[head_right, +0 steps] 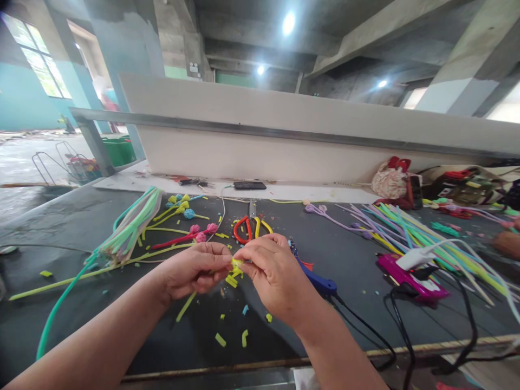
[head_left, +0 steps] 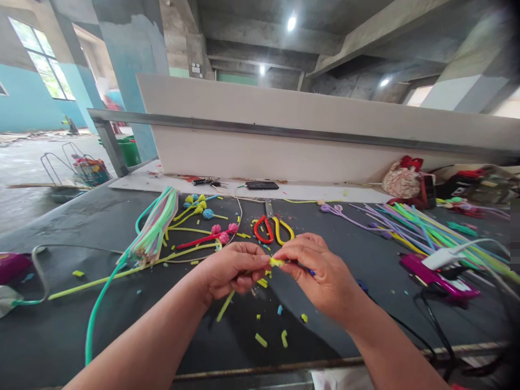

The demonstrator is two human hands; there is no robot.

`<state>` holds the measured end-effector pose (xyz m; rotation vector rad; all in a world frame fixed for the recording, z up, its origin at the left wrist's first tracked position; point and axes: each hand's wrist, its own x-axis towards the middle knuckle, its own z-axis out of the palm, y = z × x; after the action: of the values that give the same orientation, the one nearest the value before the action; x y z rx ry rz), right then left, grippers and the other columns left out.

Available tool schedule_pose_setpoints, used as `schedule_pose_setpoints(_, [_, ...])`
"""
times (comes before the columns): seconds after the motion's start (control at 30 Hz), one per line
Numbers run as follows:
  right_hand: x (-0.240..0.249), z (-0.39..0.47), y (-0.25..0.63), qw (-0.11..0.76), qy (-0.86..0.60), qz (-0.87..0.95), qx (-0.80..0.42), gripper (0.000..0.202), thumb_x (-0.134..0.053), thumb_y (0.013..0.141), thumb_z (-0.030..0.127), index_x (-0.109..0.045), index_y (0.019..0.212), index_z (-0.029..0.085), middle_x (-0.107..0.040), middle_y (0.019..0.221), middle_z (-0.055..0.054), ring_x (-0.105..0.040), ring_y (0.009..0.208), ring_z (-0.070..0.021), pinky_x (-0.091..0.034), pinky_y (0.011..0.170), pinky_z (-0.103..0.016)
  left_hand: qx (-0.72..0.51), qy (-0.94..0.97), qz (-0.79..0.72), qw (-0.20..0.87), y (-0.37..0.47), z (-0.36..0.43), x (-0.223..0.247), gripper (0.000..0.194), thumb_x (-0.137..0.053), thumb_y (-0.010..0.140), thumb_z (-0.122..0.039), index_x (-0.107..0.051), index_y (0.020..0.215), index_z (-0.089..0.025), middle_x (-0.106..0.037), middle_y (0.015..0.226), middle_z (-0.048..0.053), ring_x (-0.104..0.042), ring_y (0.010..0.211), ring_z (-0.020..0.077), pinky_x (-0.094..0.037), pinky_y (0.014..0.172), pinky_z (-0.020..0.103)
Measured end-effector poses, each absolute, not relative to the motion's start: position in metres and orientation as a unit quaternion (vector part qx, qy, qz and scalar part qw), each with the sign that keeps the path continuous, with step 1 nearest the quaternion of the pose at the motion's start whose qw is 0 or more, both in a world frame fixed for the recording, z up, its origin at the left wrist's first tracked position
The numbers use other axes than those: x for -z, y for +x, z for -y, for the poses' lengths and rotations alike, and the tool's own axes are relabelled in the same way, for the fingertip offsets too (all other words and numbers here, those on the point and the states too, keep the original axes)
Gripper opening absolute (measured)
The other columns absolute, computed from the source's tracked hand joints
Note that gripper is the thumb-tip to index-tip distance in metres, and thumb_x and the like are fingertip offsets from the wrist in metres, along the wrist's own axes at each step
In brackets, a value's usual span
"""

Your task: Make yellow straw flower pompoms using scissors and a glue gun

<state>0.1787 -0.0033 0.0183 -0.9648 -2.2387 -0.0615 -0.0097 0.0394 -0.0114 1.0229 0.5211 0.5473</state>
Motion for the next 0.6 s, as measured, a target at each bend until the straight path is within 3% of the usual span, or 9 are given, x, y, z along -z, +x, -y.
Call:
schedule_pose_setpoints(0.17, [-0.0152, -0.0017, 0.1819, 0.347, -0.415, 0.841, 0.000, 0.005, -0.058, 0.083, 0.022, -0.062, 0.083, 0.025, -0.069, 0.078, 0.000, -0.061, 0.076, -0.0167, -0.039, 0.083, -0.037, -0.353, 0.544, -0.256, 0.717, -0.0042, -0.0389, 0.0145, 0.033, -0.071, 0.069, -0.029, -0.059, 0.097, -0.018, -0.046, 0.061, -0.006, -0.032, 0.042, 0.0019, -0.021, 0.038, 0.016])
schedule_pose_setpoints(0.33, [-0.0134, -0.0037, 0.1856, 0.362, -0.457, 0.810, -0.064, 0.005, -0.059, 0.081, 0.026, -0.063, 0.080, 0.024, -0.067, 0.078, -0.002, -0.060, 0.076, -0.0175, -0.043, 0.076, -0.033, -0.349, 0.603, -0.320, 0.642, -0.0015, -0.0352, 0.0086, 0.032, -0.071, 0.067, -0.036, -0.066, 0.087, -0.011, -0.043, 0.053, -0.005, -0.031, 0.044, 0.0031, -0.021, 0.042, 0.019])
schedule_pose_setpoints(0.6, [-0.0096, -0.0060, 0.1833, 0.393, -0.463, 0.791, -0.073, 0.005, -0.060, 0.081, 0.027, -0.064, 0.078, 0.024, -0.067, 0.079, -0.002, -0.060, 0.078, -0.0184, -0.044, 0.079, -0.035, -0.371, 0.575, -0.336, 0.647, 0.0004, -0.0358, 0.0116, 0.027, -0.069, 0.068, -0.037, -0.059, 0.074, -0.013, -0.041, 0.052, -0.007, -0.031, 0.043, 0.0035, -0.021, 0.042, 0.019])
